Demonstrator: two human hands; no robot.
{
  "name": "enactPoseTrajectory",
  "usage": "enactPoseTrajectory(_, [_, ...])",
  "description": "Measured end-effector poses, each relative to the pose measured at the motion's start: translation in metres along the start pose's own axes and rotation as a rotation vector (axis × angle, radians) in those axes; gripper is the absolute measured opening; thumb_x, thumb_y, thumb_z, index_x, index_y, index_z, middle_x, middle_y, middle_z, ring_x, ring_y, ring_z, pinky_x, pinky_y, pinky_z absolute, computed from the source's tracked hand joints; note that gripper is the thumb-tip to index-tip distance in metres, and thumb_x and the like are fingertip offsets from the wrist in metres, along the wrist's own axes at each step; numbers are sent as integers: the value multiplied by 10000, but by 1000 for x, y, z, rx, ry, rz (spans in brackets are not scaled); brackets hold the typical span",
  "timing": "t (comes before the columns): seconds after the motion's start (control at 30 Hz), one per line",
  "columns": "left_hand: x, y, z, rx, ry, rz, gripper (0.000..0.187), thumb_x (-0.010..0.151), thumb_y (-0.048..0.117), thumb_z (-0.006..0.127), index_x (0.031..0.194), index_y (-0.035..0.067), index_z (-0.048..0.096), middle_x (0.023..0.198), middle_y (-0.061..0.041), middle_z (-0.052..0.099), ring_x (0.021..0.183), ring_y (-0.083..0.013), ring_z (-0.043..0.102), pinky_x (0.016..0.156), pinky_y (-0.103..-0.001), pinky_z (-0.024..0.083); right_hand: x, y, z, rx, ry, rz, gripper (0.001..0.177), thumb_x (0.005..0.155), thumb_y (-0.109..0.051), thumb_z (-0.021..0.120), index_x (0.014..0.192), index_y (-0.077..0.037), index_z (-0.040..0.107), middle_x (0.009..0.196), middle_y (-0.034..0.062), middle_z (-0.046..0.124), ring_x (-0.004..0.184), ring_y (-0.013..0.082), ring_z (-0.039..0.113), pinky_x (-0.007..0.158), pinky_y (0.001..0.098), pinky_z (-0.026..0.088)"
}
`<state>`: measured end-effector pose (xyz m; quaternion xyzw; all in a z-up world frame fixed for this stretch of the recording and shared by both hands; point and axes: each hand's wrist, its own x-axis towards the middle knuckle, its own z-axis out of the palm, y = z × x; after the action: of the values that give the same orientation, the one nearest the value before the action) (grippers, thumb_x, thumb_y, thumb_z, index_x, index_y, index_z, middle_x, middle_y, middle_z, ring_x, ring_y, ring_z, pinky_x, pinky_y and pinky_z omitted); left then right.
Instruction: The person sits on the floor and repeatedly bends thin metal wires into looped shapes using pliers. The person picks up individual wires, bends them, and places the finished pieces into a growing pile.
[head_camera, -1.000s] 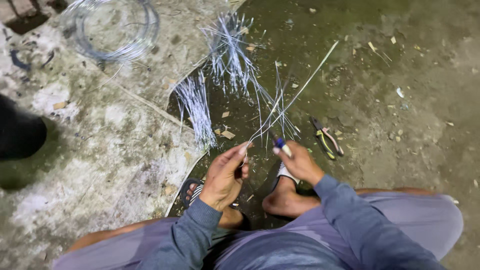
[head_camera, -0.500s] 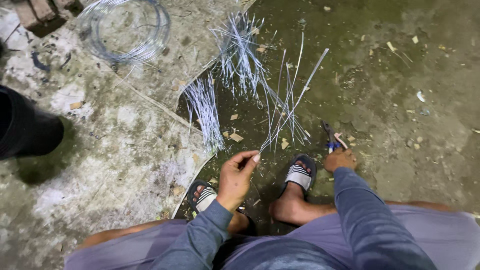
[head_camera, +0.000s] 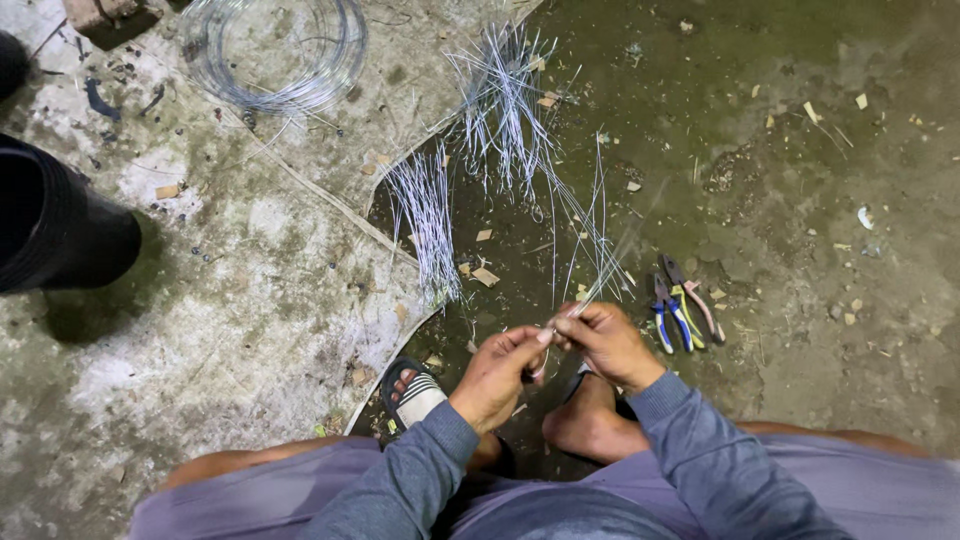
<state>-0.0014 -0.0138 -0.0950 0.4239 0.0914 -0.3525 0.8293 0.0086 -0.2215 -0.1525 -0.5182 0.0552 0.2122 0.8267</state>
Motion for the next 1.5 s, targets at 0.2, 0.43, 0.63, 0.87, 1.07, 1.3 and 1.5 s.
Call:
enactPoseTrajectory(0.2, [-10, 9, 5, 81, -71, -90, 264, 1031, 218, 662, 1114, -9, 770, 711, 55, 541, 626, -46, 454, 592, -222, 403, -15, -20, 3, 67, -132, 39, 156, 1007, -106, 659, 964, 20, 739, 883, 40, 671, 782, 118, 620, 716, 272, 515])
enactPoseTrajectory(0.43, [1, -2, -3, 510, 204, 63, 244, 970, 218, 702, 1028, 3, 800, 708, 19, 662, 577, -33, 473, 508, -250, 385, -5, -30, 18, -431, 92, 162, 214, 968, -190, 669, 899, -8, 760, 775, 21, 743, 678, 88, 626, 645, 253, 522])
enactPoseTrajectory(0.63, [20, -33, -19, 693, 356, 144, 272, 945, 250, 712, 991, -3, 801, 654, -61, 669, 551, -113, 502, 505, -312, 411, 11, 8, 13, -316, 285, 253, 210, 968, -192, 693, 910, -2, 761, 755, 30, 717, 643, 87, 590, 603, 252, 486])
enactPoseTrajectory(0.87, [29, -51, -35, 1040, 479, 299, 363, 915, 367, 726, 1052, 33, 760, 885, -201, 719, 755, -351, 703, 680, -441, 548, 36, 74, -31, -320, 364, 200, 182, 990, -173, 700, 993, 9, 708, 779, 45, 694, 631, 94, 587, 584, 245, 468])
enactPoseTrajectory(1.07, [57, -32, -87, 1216, 743, 274, 461, 896, 471, 676, 1131, 82, 754, 1109, -220, 693, 980, -420, 675, 829, -502, 543, 77, 91, -88, -577, 276, 226, 141, 998, -125, 621, 1047, -4, 674, 785, 68, 699, 670, 125, 657, 629, 277, 559])
enactPoseTrajectory(1.3, [83, 8, -194, 1285, 1129, 282, 340, 874, 237, 736, 1168, 68, 723, 1301, -271, 587, 1258, -433, 509, 1024, -487, 443, 189, -9, -92, -969, 223, 28, 172, 1030, -136, 606, 1096, -17, 710, 904, 72, 751, 763, 126, 712, 693, 270, 567])
enactPoseTrajectory(1.5, [79, 14, -234, 1354, 1137, 116, 344, 856, 234, 721, 1186, 141, 741, 1428, -197, 521, 1355, -398, 455, 1125, -463, 396, 231, -68, -94, -1100, 387, 0, 205, 950, -191, 710, 1125, -85, 720, 963, 73, 766, 799, 149, 728, 717, 308, 597])
